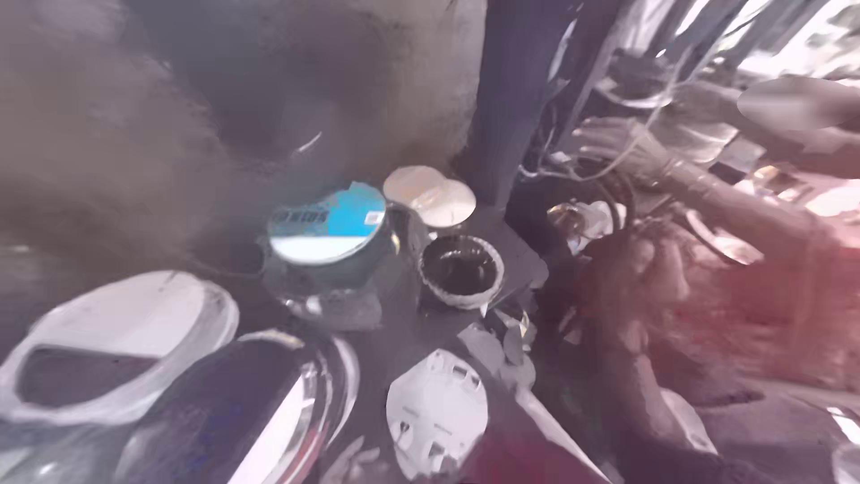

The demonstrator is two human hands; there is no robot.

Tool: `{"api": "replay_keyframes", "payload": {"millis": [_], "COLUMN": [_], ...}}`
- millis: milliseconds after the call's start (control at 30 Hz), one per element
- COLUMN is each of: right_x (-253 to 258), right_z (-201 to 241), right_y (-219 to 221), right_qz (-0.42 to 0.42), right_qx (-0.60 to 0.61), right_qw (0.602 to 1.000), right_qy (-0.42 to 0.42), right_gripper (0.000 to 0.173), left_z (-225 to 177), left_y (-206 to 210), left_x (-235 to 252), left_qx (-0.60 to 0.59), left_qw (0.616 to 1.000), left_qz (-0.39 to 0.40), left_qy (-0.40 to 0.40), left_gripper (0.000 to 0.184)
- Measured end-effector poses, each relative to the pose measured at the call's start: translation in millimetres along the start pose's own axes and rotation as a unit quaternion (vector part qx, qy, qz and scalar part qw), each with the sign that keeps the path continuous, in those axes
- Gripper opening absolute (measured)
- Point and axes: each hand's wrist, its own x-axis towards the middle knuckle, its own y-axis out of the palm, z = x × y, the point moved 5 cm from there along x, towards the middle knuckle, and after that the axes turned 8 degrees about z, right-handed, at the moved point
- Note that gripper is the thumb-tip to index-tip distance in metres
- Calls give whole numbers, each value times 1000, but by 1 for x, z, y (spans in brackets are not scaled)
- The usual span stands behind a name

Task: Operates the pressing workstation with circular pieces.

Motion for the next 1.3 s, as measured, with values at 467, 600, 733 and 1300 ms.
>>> {"api": "replay_keyframes", "payload": {"millis": [467, 600, 733, 1300], "right_x": [-247, -220, -211, -226], "right_z": [117, 114, 118, 109], "right_y": [107, 113, 77, 90], "right_qz": [725, 638, 674, 686], "right_qx": [97, 210, 348, 104], "right_qw": [649, 726, 650, 695], "right_qy": [-209, -145, 50, -186], "right_gripper": [55, 18, 19, 62], "left_z": [-10, -13, 5, 5], "left_y": [-39, -40, -11, -45], "left_x": [-30, -28, -20, -35], "left_qx": [20, 50, 105, -49], "left_qw": [988, 990, 993, 987], "left_qz": [-153, -135, 13, -138], "left_qy": [16, -10, -61, -67], "left_gripper": [27, 36, 77, 18]}}
